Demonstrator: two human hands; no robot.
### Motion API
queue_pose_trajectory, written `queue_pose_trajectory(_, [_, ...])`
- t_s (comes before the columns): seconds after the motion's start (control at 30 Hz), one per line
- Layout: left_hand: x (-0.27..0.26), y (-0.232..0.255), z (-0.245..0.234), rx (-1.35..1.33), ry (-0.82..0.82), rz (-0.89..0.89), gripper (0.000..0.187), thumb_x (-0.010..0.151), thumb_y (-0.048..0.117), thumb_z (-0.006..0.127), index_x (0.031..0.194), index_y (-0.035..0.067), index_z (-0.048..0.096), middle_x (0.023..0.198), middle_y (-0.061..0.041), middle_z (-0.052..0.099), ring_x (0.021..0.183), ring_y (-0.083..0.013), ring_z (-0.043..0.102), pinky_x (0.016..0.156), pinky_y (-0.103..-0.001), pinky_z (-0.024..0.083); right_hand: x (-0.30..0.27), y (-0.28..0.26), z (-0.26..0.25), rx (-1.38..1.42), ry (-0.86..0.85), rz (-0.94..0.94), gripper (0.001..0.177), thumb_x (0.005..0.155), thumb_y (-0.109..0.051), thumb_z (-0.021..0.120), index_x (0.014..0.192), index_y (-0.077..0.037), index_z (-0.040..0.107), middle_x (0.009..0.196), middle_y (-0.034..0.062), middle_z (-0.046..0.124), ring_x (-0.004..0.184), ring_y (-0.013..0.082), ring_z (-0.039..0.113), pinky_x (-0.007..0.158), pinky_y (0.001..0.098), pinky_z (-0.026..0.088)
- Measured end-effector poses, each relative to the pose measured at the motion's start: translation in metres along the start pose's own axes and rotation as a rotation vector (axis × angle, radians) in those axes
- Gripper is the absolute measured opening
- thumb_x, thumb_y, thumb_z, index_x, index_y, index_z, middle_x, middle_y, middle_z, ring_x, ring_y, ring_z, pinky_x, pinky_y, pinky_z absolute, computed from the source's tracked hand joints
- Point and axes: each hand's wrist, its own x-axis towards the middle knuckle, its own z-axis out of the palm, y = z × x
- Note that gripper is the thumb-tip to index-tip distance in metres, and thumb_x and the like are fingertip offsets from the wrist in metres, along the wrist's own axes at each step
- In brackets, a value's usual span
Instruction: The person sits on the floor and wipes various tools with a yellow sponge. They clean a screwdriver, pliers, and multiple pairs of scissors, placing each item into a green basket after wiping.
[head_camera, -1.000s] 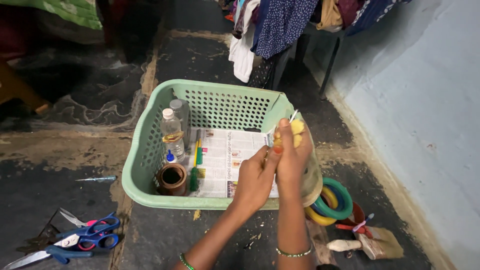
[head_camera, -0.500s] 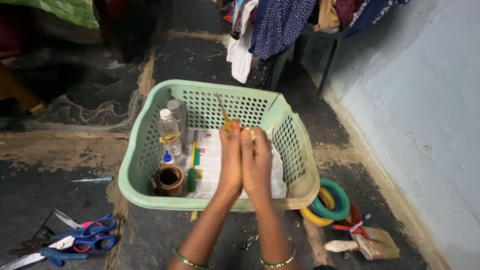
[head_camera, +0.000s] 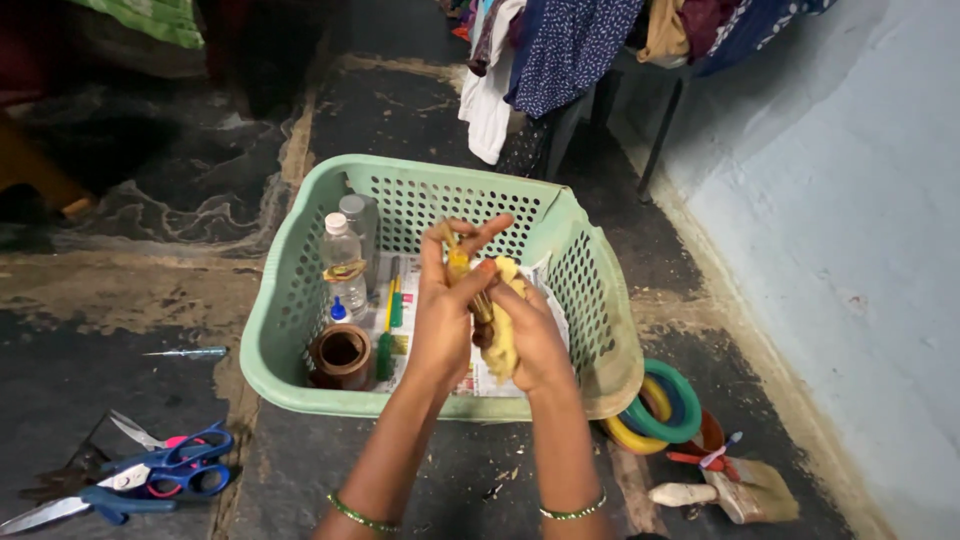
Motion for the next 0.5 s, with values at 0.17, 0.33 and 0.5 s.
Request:
queue_pose_trajectory(0.17, [0.004,-0.009,0.008,0.31,-0.125,0.256,0.023,0.089,-0.012,0.049,0.093,0.01,0.043,0.12,-0.016,0.075,0.132,-0.0257,0.062,0.123,-0.044,0.035,0.007,0.023,-0.014,0.245,0.165,0.25,0.04,0.102,-0.034,0.045,0.128,-0.008,0.061,0.114,0.0075,0.072,0.101,0.017,0.07,0.086,0.0322,0.059])
queue_pose_trajectory(0.33, [-0.004,-0.028,0.006,1.087,-0.202,0.606,0.014,0.079,-0.01,0.051,0.078,0.004,0.055,0.117,-0.007,0.082,0.136,-0.0295,0.057,0.12,-0.052,0.015,0.004,0.026,-0.016,0.367,0.187,0.189,0.039,0.105,-0.036,0.043,0.13,-0.009,0.058,0.113,0.0053,0.07,0.098,0.0133,0.071,0.085,0.0308,0.059])
queue_pose_trajectory(0.5, [0.016,-0.024,-0.013,0.978,0.009,0.255,0.026,0.096,0.006,0.053,0.111,0.014,0.072,0.121,-0.002,0.076,0.119,-0.0219,0.066,0.103,-0.041,0.045,-0.001,0.012,-0.003,-0.126,0.082,0.175,0.034,0.105,-0.028,0.051,0.125,0.0,0.057,0.09,0.0106,0.068,0.064,0.0146,0.066,0.053,0.0296,0.054])
